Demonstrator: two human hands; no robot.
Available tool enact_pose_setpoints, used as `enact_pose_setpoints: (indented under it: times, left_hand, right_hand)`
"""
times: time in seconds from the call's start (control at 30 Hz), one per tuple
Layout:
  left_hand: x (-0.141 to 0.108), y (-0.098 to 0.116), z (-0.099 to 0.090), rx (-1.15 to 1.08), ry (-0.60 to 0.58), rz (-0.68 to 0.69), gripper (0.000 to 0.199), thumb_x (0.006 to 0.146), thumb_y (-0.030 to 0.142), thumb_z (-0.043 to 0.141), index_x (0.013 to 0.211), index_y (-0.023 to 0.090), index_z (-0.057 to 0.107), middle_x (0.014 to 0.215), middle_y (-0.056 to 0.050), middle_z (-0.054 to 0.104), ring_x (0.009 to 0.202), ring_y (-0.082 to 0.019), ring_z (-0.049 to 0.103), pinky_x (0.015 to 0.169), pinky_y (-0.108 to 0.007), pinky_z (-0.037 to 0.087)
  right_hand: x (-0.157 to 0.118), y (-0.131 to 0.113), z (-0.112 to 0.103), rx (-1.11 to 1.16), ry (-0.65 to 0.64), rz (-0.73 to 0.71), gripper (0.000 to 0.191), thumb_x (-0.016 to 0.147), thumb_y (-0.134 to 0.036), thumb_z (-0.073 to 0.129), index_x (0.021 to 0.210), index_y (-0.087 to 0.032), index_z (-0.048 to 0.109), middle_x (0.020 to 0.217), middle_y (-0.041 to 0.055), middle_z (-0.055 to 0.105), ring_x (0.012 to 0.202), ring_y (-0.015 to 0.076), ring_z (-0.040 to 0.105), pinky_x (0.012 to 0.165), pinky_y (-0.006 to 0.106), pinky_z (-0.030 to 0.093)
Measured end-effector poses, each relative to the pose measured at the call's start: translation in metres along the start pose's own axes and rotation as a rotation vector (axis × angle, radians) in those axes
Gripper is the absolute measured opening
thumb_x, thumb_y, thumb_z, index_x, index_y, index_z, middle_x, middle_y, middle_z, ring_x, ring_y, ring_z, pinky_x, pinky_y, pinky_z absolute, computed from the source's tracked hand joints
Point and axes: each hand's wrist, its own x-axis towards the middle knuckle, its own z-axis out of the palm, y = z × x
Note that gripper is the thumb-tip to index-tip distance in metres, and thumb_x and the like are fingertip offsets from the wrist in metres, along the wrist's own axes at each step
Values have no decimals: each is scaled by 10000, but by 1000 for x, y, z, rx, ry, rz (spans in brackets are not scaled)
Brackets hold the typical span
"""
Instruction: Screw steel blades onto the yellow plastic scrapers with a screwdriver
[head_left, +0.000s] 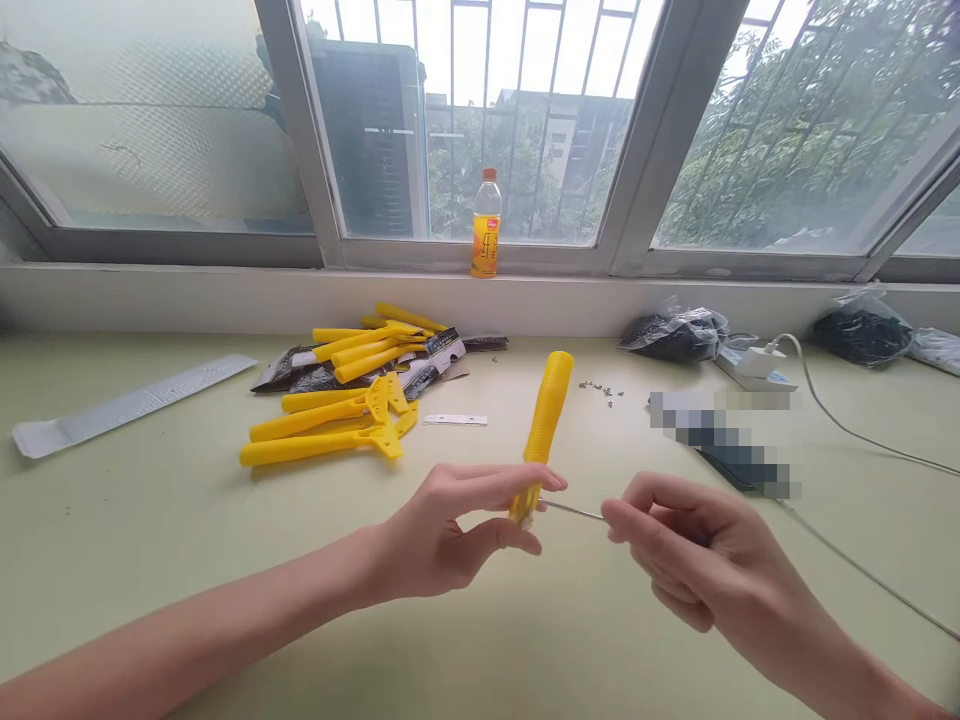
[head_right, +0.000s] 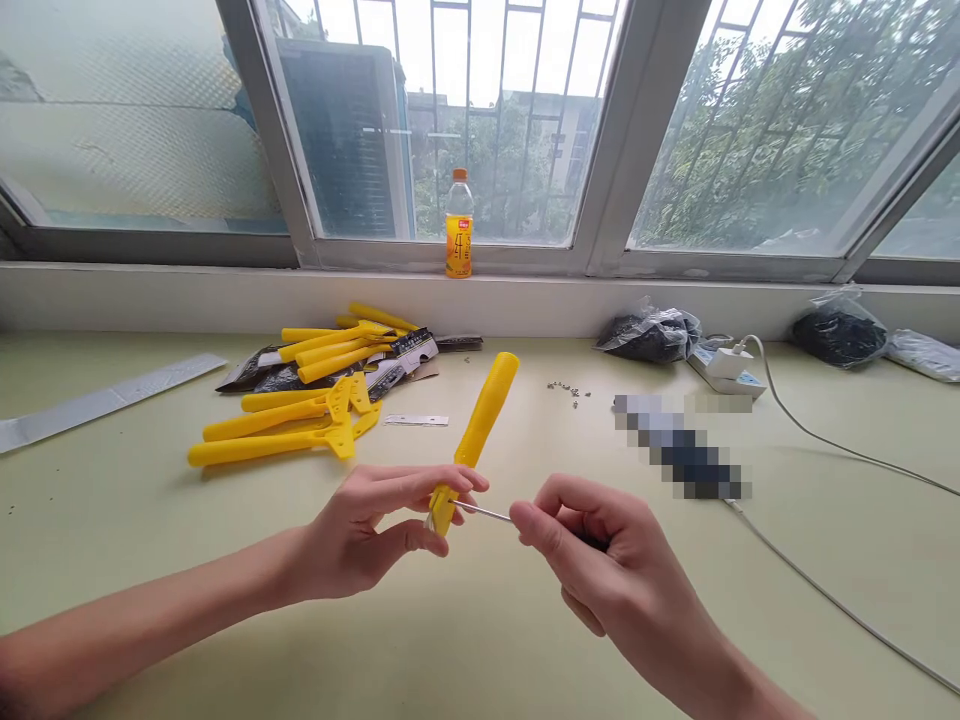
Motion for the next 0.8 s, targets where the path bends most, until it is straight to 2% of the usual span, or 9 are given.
enact_pose_setpoints:
  times: [0.1, 0.23, 0.3, 0.37, 0.47, 0.57, 0.63, 0.73, 0.8]
  left_hand:
    - [3, 5, -6, 163, -93, 167, 515, 936, 31, 522, 1418, 212, 535, 1349, -151, 627, 1131, -223, 657, 883, -322, 623]
    - [8, 5, -16, 305, -167, 367, 557, 924, 9, 479, 1440, 214, 514, 1348, -174, 629, 1118, -254, 669, 944, -398, 584]
    - [10, 2, -18, 282, -165, 321, 513, 936, 34, 494, 1410, 224, 547, 1320, -162, 647, 1132, -262, 662, 967, -418, 568]
    - [12, -4, -18, 159, -72, 153, 406, 962, 108, 525, 1344, 224, 598, 1278, -149, 664, 1102, -257, 669, 935, -414, 585]
    - [13, -14, -17, -123, 214, -86, 296, 983, 228, 554, 1271, 212, 620, 1233, -134, 649, 948, -230, 701, 804, -404, 628]
    - [13, -23, -15, -313, 391, -213, 342, 978, 305, 583, 1304, 203, 582, 1279, -143, 617, 854, -219, 714, 739, -423, 639]
    - [12, -27, -12, -407, 413, -288, 379, 983, 348, 577, 1332, 201, 560, 1329, -159, 601, 853, -227, 720, 747, -449, 637]
    - [11, -33, -7, -549, 406, -364, 413, 977, 367, 592, 1356, 210, 541, 1392, -169, 574, 920, -255, 724, 813, -493, 620]
    - [11, -37, -5, -613, 405, -403, 436, 952, 360, 638, 1355, 222, 546, 1431, -165, 550, 971, -272, 723, 877, -515, 596]
  right_hand:
    - [3, 4, -7, 337, -153, 302, 385, 905, -520, 699, 747, -213, 528, 524, -109, 172, 453, 53, 85, 358, 186, 89]
    - [11, 19, -5, 638, -265, 467, 439, 887, -437, 752, 733, -208, 410, 564, -110, 172, 464, 43, 61, 363, 153, 53]
    - [15, 22, -1, 673, -288, 513, 464, 886, -436, 751, 728, -210, 378, 575, -109, 163, 472, 47, 58, 365, 153, 48]
    - [20, 21, 1, 610, -279, 507, 484, 889, -483, 730, 713, -211, 370, 584, -105, 152, 485, 56, 60, 373, 165, 50]
    - [33, 21, -8, 357, -108, 273, 523, 892, -575, 677, 678, -212, 367, 593, -96, 169, 500, 69, 94, 407, 195, 103]
    - [56, 32, -38, -125, 334, -102, 400, 915, -579, 618, 761, -217, 544, 560, -79, 272, 480, 90, 221, 441, 238, 193]
    - [79, 45, -64, -463, 547, -209, 298, 929, -506, 582, 892, -218, 652, 568, -47, 426, 471, 112, 324, 464, 262, 266]
    - [115, 66, -94, -792, 615, -296, 317, 944, -401, 476, 1014, -194, 705, 679, 33, 645, 567, 188, 555, 571, 306, 423]
    - [134, 80, -105, -859, 614, -331, 329, 921, -352, 462, 1037, -167, 708, 887, 108, 735, 792, 255, 660, 738, 351, 481]
